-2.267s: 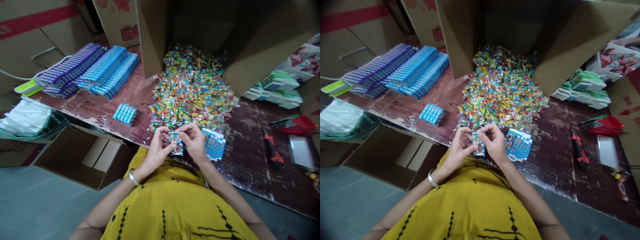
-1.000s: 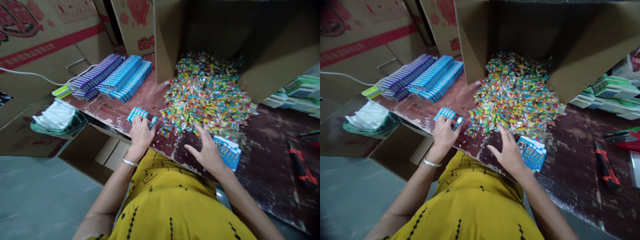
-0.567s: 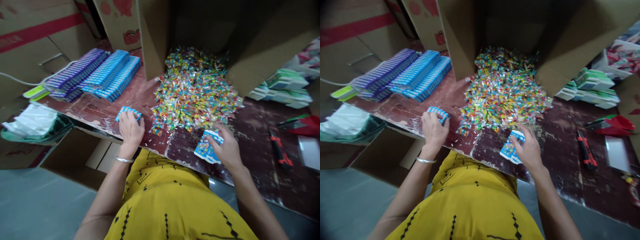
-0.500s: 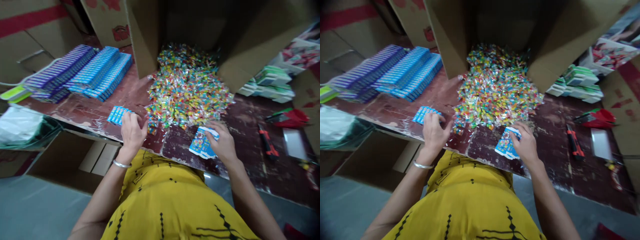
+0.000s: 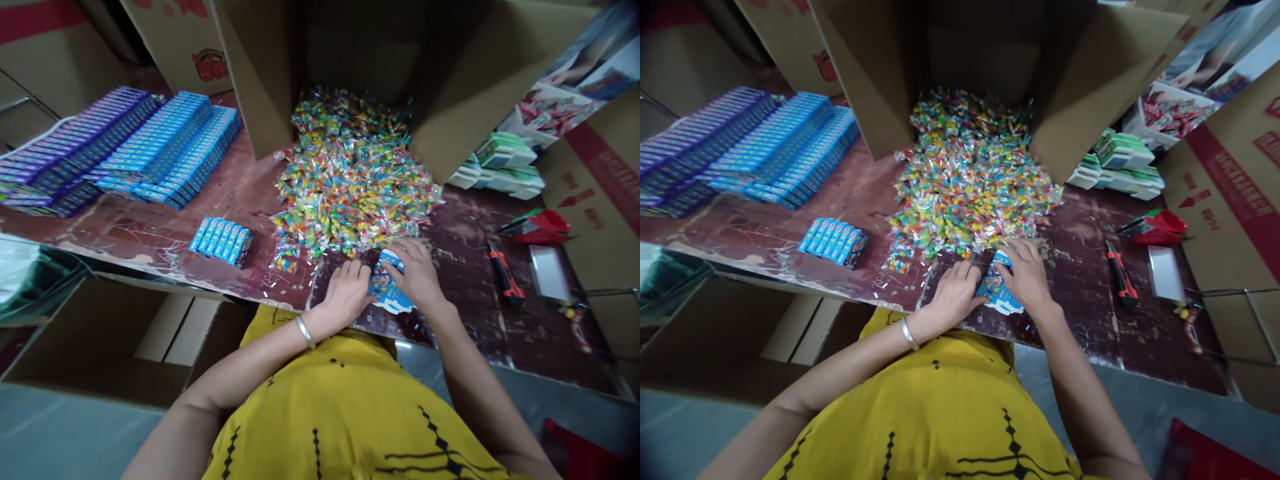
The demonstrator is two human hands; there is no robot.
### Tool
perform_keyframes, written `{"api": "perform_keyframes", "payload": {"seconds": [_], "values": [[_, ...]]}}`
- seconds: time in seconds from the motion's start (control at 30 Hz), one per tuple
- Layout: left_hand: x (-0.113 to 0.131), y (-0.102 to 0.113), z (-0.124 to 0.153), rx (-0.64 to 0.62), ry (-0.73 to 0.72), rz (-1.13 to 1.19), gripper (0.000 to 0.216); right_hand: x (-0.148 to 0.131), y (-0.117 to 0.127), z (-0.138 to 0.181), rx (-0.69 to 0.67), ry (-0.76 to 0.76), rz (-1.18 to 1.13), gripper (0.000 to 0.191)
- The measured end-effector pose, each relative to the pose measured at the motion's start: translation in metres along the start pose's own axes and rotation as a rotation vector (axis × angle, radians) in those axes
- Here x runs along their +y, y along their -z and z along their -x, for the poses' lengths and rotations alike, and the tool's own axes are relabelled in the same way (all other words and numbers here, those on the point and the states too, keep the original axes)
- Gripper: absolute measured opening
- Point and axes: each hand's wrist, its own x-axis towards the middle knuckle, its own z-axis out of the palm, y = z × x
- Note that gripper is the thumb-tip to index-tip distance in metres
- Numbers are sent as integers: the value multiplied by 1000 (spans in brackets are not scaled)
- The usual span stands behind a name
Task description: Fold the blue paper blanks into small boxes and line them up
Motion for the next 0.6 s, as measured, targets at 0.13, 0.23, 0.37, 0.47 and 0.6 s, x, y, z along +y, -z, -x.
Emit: {"api": "perform_keyframes", "payload": {"seconds": [0.13,0.23,0.37,0.47,0.6], "values": [[1,-2,2,11,24,33,45,3,-3,-4,22,-27,-47,34],[2,-3,3,14,40,66,43,-4,8,-7,108,-6,-117,23],[4,4,6,58,64,168,50,-26,30,-9,222,-174,-297,16],[6,15,8,149,38,304,72,-45,39,-13,218,-351,-583,20],[3,31,13,175,54,386,62,-70,35,-18,188,-407,-907,23]]}}
